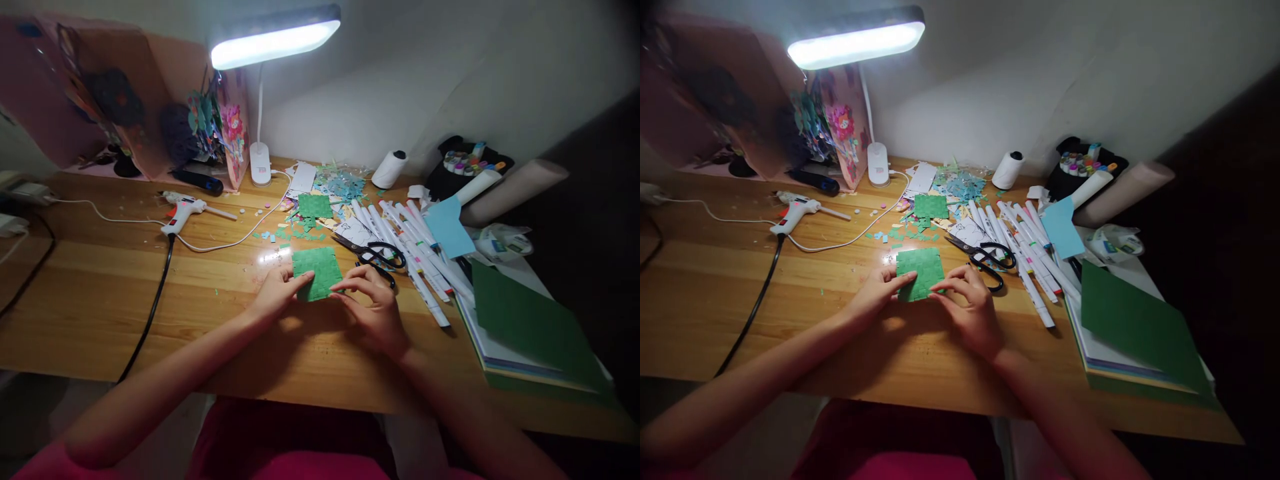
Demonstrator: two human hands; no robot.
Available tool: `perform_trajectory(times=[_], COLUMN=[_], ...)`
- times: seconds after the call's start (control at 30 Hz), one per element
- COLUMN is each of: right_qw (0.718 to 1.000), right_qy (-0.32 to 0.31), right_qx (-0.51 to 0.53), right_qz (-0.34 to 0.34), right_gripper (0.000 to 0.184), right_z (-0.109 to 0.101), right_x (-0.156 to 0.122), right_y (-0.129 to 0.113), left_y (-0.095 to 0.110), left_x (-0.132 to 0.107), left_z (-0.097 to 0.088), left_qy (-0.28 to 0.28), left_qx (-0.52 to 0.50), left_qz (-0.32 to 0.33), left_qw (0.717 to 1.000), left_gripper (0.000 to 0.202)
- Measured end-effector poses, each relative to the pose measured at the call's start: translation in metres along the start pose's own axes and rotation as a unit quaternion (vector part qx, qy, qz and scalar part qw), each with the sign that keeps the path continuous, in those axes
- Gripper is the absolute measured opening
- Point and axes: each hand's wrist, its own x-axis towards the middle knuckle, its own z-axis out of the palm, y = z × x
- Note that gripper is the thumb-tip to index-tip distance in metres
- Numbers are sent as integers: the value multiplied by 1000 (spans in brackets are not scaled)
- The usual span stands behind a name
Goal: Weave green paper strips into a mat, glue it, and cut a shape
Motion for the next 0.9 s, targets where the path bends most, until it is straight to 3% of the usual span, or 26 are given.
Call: perform_trajectory(times=[0.27, 0.6, 0.9], right_qw=[994, 991, 967], right_qy=[-25, -48, -81], right_qx=[-79, -87, -205], right_qz=[-66, -95, -130], right_gripper=[7, 5, 9], right_z=[3, 5, 12], right_x=[-2, -3, -2], right_y=[-2, -4, 2], left_y=[3, -2, -11], left_x=[-3, 0, 4], left_z=[4, 4, 2], left_qy=[6, -36, -26], left_qx=[34, 42, 74], left_qz=[-1, 18, 13], left_qw=[999, 998, 997], left_gripper=[27, 36, 35])
